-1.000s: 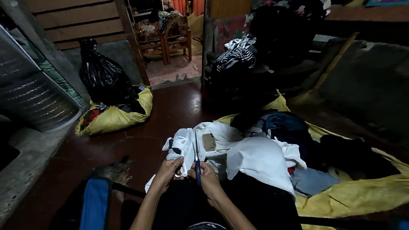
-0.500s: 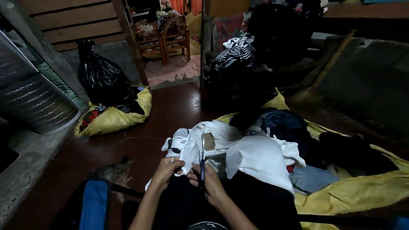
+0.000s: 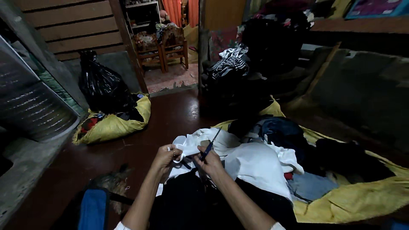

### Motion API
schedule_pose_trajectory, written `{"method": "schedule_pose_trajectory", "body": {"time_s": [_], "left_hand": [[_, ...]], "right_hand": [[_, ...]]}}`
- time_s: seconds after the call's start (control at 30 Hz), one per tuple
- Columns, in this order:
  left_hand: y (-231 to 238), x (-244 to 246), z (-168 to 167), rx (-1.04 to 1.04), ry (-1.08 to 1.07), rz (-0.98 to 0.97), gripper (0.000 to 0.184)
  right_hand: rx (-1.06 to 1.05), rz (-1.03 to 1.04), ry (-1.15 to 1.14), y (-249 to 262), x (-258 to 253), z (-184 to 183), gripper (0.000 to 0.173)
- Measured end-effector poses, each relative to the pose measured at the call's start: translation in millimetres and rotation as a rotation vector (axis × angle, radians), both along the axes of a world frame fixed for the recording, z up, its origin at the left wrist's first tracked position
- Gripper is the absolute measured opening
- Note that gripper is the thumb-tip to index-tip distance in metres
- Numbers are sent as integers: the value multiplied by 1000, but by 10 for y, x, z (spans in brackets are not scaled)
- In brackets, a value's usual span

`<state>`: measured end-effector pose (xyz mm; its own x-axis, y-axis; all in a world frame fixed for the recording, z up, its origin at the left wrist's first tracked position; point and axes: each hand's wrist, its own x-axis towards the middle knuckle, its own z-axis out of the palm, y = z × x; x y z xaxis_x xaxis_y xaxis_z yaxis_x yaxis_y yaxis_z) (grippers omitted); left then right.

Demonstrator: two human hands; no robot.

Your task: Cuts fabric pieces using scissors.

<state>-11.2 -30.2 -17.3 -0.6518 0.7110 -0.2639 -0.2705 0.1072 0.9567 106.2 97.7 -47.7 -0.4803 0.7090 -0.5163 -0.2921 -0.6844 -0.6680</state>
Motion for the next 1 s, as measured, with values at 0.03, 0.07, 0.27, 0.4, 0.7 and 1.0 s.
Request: {"method": "schedule_pose_trajectory", "body": {"time_s": [0.03,0.07,0.27,0.4,0.7,1.0], "left_hand": [[84,-85,-31,15,-46,16,3],[175,-165,-37,31,-96,43,5],[381,-465,499,306,-43,185,32],[-33,-261,785,326,198,193,74],[-754,372,-406,83,82,157,16],[-774,415,-528,117,9,249,26]], "right_hand": [[56,-9,-6,82,-100,55,22],[117,-19,-24,166,-214,123,21],[456,76,-39,499,-752,830,31],[729,186,-21,319,-598,874,35],[666,351,-244,-234,476,-322,23],[735,1019,-233,-645,1191,-223,47]]}}
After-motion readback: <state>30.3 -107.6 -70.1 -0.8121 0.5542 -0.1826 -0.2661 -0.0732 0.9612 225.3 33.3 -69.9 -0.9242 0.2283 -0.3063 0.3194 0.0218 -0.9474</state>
